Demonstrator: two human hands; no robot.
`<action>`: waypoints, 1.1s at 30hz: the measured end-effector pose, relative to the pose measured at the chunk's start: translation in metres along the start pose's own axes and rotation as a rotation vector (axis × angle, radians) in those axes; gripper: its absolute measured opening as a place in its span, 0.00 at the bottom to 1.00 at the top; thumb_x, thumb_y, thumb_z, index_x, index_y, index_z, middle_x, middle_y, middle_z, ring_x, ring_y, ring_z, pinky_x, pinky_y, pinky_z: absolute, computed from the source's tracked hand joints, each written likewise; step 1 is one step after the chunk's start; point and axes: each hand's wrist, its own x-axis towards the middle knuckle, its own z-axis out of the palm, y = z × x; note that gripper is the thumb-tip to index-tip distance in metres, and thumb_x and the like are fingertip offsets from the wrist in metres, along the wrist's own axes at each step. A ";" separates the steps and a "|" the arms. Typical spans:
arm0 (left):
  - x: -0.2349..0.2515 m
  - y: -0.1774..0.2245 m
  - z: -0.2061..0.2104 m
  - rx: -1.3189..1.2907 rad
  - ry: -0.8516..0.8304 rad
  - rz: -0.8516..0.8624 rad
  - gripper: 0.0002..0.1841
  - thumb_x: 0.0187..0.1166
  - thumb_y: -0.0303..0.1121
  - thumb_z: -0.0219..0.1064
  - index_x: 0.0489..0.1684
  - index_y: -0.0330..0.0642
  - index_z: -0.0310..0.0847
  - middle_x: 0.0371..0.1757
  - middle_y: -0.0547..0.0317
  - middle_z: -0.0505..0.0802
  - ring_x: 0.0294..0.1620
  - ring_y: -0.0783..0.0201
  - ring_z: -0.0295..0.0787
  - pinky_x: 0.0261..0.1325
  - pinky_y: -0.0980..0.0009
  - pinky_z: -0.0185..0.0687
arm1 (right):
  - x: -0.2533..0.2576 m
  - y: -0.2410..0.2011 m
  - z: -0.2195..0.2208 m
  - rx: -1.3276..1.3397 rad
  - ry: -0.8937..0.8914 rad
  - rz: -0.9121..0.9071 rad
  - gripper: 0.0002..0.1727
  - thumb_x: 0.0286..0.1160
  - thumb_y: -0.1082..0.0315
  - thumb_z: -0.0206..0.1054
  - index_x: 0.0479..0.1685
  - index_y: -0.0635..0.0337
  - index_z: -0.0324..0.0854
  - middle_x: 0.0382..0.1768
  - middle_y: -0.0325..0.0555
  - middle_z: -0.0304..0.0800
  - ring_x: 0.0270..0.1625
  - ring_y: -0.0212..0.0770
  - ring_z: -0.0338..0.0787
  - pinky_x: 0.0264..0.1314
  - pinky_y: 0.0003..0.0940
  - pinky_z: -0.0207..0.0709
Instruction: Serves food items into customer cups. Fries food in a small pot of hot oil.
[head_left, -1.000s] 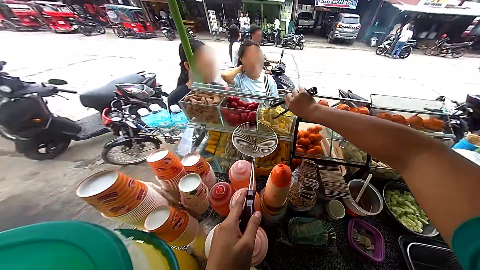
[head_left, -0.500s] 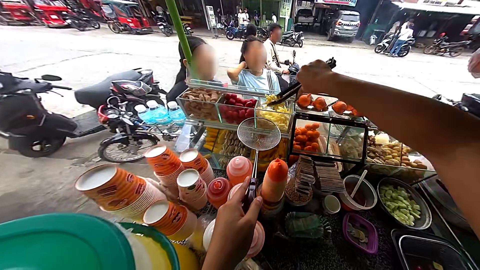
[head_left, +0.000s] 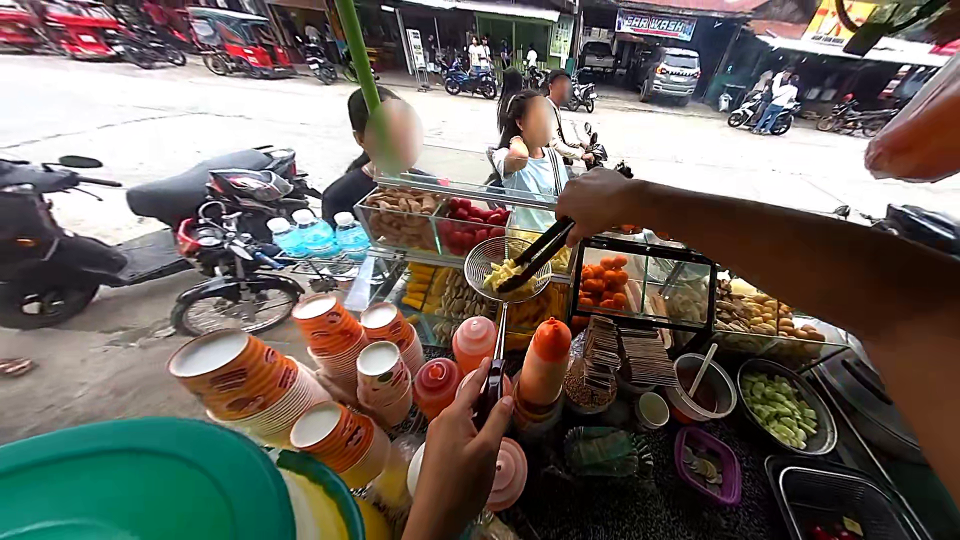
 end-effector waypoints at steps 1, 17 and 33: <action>-0.001 -0.002 -0.001 -0.016 0.005 0.005 0.31 0.75 0.37 0.62 0.81 0.38 0.73 0.51 0.57 0.95 0.41 0.76 0.90 0.47 0.77 0.83 | -0.001 0.001 0.002 0.019 -0.005 -0.007 0.21 0.76 0.51 0.74 0.46 0.63 0.87 0.47 0.59 0.89 0.55 0.63 0.88 0.52 0.66 0.75; -0.008 -0.007 -0.001 -0.026 0.012 -0.021 0.31 0.75 0.35 0.61 0.82 0.38 0.73 0.57 0.54 0.95 0.45 0.78 0.91 0.50 0.79 0.83 | -0.007 0.048 -0.031 -0.188 0.257 0.140 0.13 0.75 0.72 0.70 0.57 0.62 0.87 0.56 0.66 0.89 0.64 0.72 0.84 0.63 0.72 0.69; -0.024 -0.016 -0.008 0.029 0.012 -0.020 0.31 0.76 0.32 0.62 0.84 0.35 0.70 0.57 0.50 0.95 0.44 0.77 0.92 0.50 0.79 0.84 | 0.083 0.087 0.033 -0.116 0.150 0.061 0.18 0.73 0.77 0.71 0.63 0.60 0.86 0.63 0.63 0.87 0.70 0.70 0.81 0.74 0.75 0.60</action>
